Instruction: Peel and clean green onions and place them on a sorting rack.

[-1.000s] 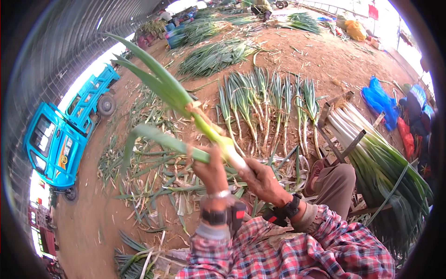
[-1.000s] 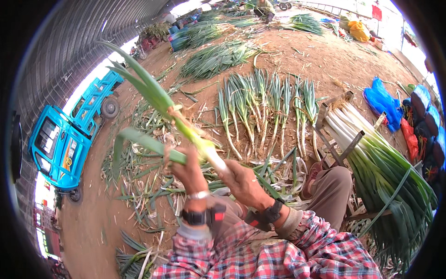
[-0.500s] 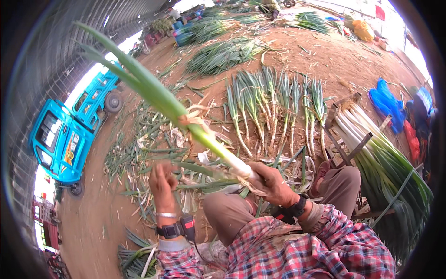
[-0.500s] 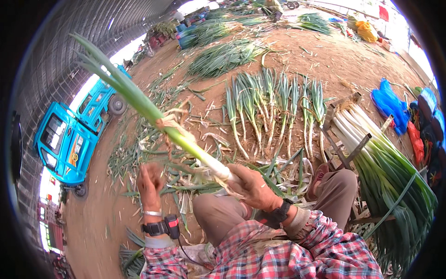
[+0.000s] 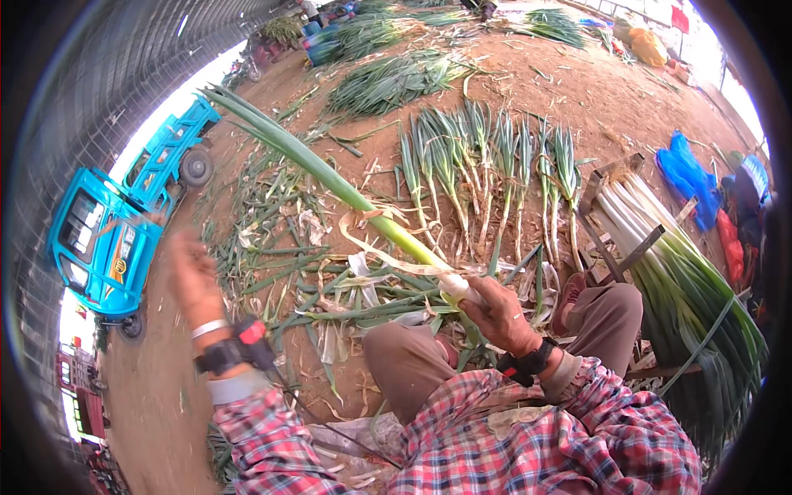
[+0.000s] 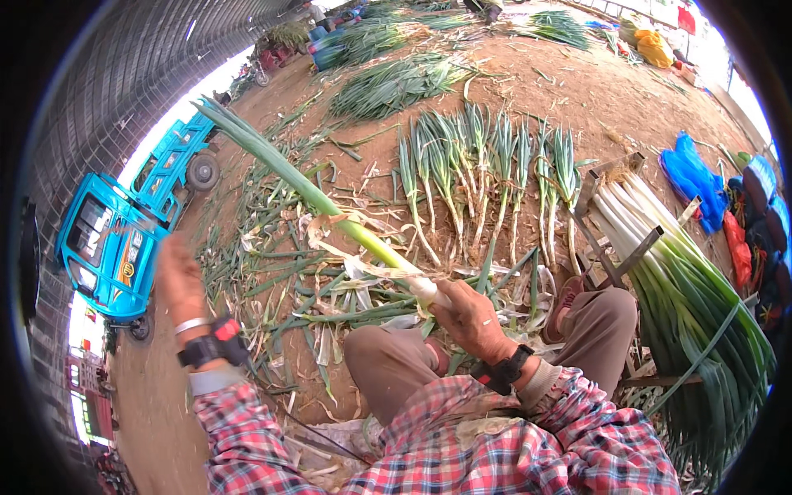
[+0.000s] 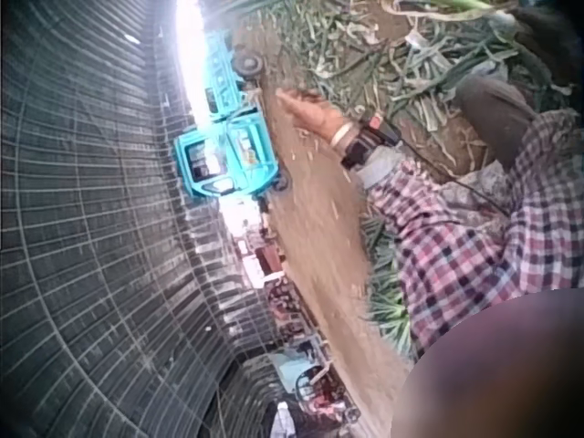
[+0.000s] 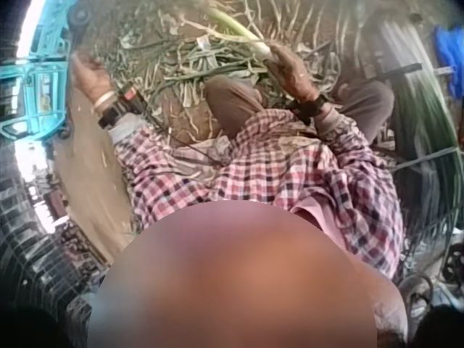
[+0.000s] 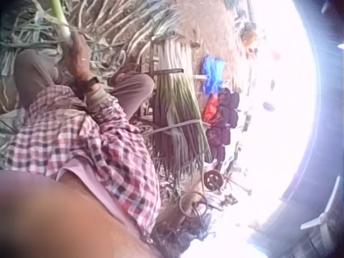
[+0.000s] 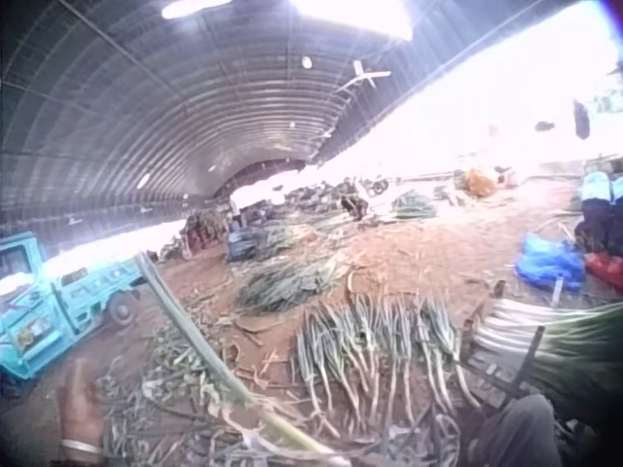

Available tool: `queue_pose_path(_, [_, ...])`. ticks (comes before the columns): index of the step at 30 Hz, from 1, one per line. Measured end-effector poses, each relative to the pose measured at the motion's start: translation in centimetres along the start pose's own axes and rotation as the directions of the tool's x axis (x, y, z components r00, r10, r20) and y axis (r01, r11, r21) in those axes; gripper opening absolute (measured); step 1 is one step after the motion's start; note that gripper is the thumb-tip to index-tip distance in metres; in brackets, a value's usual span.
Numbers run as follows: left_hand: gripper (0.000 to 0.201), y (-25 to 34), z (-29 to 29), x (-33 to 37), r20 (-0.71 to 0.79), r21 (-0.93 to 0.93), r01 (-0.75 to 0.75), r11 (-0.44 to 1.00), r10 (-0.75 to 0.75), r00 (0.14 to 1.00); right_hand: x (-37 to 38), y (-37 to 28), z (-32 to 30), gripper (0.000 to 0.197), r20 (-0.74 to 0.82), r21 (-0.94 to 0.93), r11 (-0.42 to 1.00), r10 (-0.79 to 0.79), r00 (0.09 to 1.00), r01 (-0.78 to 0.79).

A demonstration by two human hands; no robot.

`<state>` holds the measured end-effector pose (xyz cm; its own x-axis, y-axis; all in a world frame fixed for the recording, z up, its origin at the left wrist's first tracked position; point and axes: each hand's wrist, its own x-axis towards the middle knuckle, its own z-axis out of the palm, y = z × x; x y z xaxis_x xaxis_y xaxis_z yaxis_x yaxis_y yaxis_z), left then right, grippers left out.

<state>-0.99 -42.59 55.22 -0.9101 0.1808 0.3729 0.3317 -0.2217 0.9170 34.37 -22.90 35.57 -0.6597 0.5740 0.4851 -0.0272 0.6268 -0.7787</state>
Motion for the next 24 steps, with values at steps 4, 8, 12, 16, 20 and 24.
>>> queue_pose_path(4, [0.063,-4.6,9.2,-7.7,0.299,0.330,0.174,0.928,-0.278,0.913,0.0,0.1,0.2,0.038,-0.039,-0.052,0.999,0.008,0.999,-0.010])
queue_pose_path(8, [0.047,-5.4,13.3,-10.1,0.652,0.281,0.055,0.958,-0.232,0.722,-0.2,-0.2,0.3,0.037,-0.061,-0.067,0.998,-0.015,0.998,0.011])
queue_pose_path(12, [0.032,-6.0,13.0,-8.9,0.751,0.339,-0.055,0.939,-0.235,0.617,-0.4,0.6,0.1,0.040,-0.027,-0.008,0.999,-0.049,0.998,0.049])
queue_pose_path(16, [0.028,-5.9,13.7,-10.0,0.674,0.236,0.278,0.931,-0.362,0.643,-0.9,0.6,0.5,0.037,-0.069,-0.038,0.999,-0.039,0.997,0.037])
queue_pose_path(20, [0.014,-6.0,13.0,-9.2,0.668,-0.209,0.453,0.867,-0.212,0.714,-1.4,1.4,-0.4,0.036,-0.047,-0.009,1.000,0.015,0.999,-0.016])
queue_pose_path(24, [0.019,-2.5,2.8,3.1,0.564,-0.796,0.458,0.395,0.214,0.797,-1.1,1.3,-1.4,0.037,0.050,0.162,0.979,0.116,0.992,-0.123])
